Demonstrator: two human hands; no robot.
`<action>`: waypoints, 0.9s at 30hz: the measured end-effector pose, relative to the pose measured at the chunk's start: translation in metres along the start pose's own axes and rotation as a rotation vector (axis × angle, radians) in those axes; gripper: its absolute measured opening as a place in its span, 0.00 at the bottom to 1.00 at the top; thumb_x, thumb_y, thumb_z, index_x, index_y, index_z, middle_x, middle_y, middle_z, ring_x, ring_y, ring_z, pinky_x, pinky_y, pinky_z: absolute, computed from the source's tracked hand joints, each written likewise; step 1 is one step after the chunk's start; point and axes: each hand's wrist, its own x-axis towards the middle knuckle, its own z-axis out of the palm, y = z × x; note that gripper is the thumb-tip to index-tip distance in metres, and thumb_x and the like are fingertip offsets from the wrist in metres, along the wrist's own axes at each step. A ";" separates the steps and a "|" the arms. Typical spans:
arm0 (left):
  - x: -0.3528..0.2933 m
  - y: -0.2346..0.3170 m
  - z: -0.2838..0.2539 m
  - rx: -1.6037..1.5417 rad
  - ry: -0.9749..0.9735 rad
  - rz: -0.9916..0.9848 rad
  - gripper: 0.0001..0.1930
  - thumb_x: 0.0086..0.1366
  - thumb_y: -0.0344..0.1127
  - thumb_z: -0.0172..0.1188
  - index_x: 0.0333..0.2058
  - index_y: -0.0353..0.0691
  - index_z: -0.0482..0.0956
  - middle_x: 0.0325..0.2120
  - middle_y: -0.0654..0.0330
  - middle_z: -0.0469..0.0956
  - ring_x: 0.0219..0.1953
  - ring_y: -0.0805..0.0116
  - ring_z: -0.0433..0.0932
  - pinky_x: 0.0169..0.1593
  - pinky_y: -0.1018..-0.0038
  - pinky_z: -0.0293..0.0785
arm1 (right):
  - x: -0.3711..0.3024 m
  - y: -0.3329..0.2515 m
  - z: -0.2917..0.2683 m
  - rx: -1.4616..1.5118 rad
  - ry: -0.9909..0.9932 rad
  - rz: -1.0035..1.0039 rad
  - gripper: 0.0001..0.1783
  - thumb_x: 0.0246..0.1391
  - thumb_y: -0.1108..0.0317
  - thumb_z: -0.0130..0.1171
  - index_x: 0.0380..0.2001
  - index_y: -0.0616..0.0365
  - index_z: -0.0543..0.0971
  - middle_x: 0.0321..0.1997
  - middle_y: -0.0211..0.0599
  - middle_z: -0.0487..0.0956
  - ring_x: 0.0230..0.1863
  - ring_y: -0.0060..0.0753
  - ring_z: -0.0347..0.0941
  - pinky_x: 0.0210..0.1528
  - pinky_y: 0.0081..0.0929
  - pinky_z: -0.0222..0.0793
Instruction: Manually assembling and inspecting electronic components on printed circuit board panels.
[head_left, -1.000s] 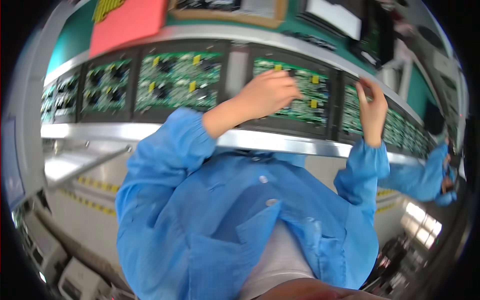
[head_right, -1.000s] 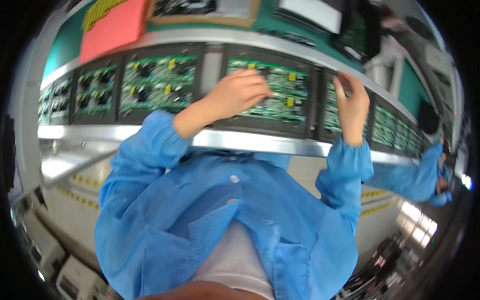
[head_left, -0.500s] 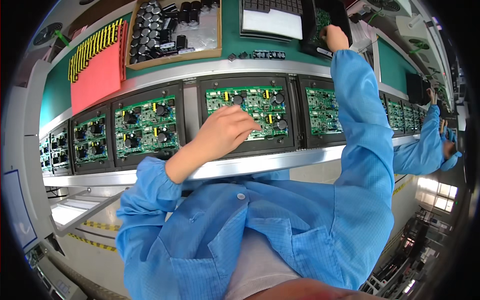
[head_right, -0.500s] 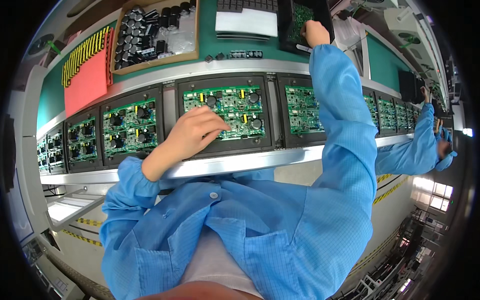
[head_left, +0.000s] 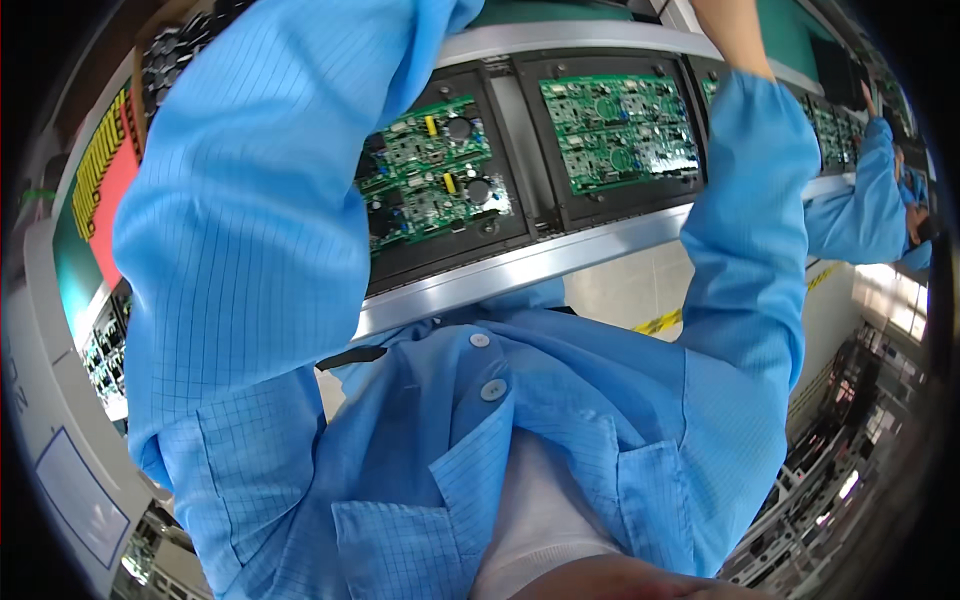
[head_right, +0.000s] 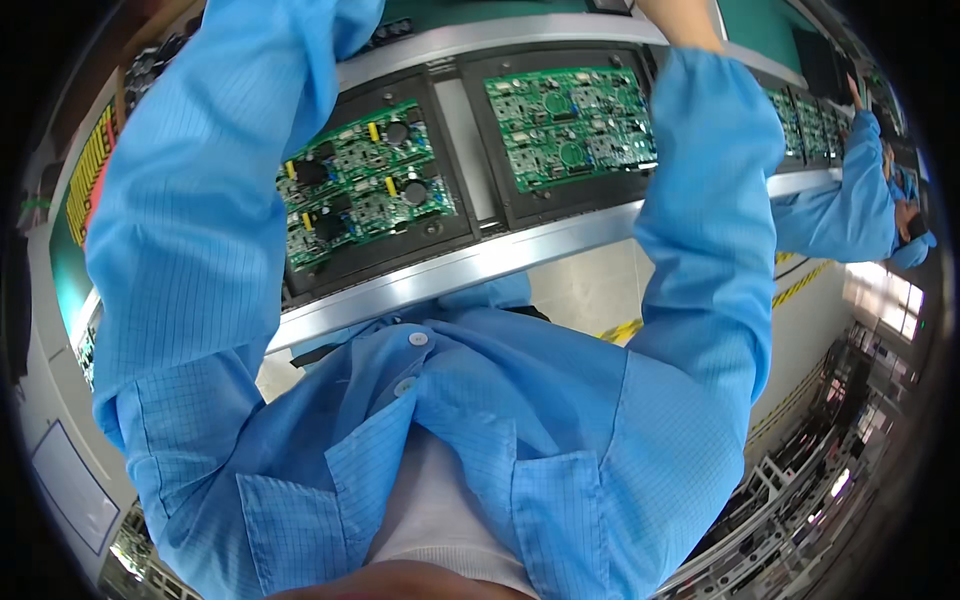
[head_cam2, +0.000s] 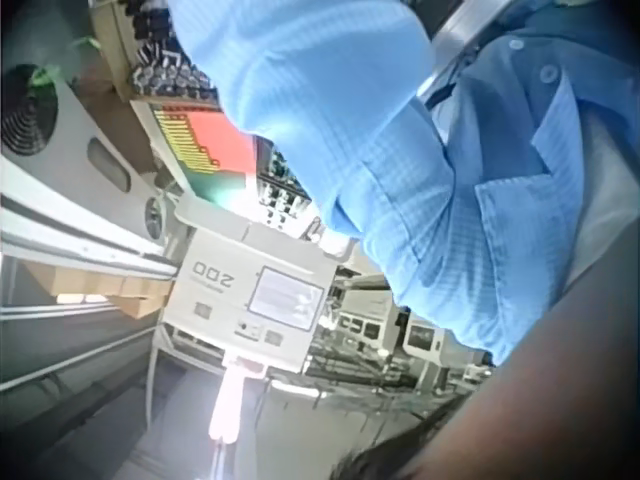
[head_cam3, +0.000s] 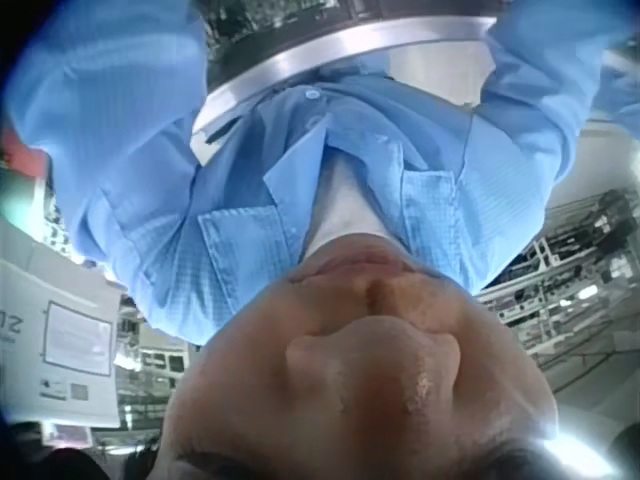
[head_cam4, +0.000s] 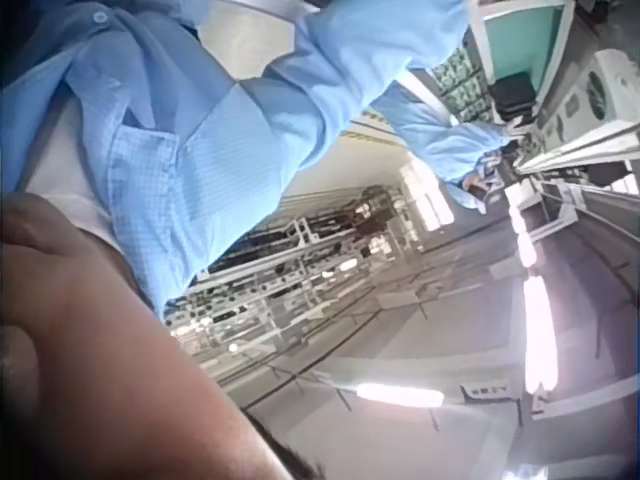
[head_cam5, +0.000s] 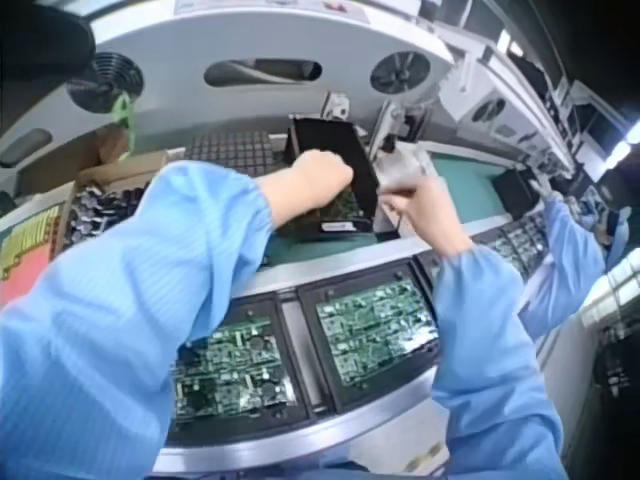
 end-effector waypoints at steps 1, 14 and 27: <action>0.013 0.009 0.011 -0.005 -0.083 0.034 0.09 0.62 0.32 0.60 0.35 0.42 0.89 0.36 0.52 0.87 0.43 0.54 0.87 0.43 0.61 0.84 | -0.029 -0.004 -0.020 -0.037 -0.024 -0.040 0.08 0.51 0.72 0.71 0.34 0.64 0.87 0.29 0.44 0.85 0.30 0.32 0.81 0.37 0.28 0.74; 0.027 0.010 0.033 0.112 -0.231 0.048 0.09 0.63 0.33 0.60 0.37 0.43 0.89 0.39 0.52 0.87 0.44 0.55 0.87 0.45 0.62 0.84 | -0.201 0.064 -0.027 0.062 -0.162 0.362 0.11 0.63 0.75 0.61 0.47 0.61 0.85 0.41 0.35 0.87 0.42 0.22 0.83 0.45 0.21 0.78; 0.017 0.033 0.015 0.178 -0.246 0.081 0.10 0.62 0.35 0.58 0.32 0.44 0.89 0.33 0.52 0.88 0.38 0.56 0.88 0.39 0.62 0.83 | -0.219 0.061 -0.014 -0.040 -0.033 0.236 0.09 0.67 0.73 0.59 0.49 0.58 0.80 0.43 0.36 0.88 0.40 0.23 0.82 0.45 0.22 0.77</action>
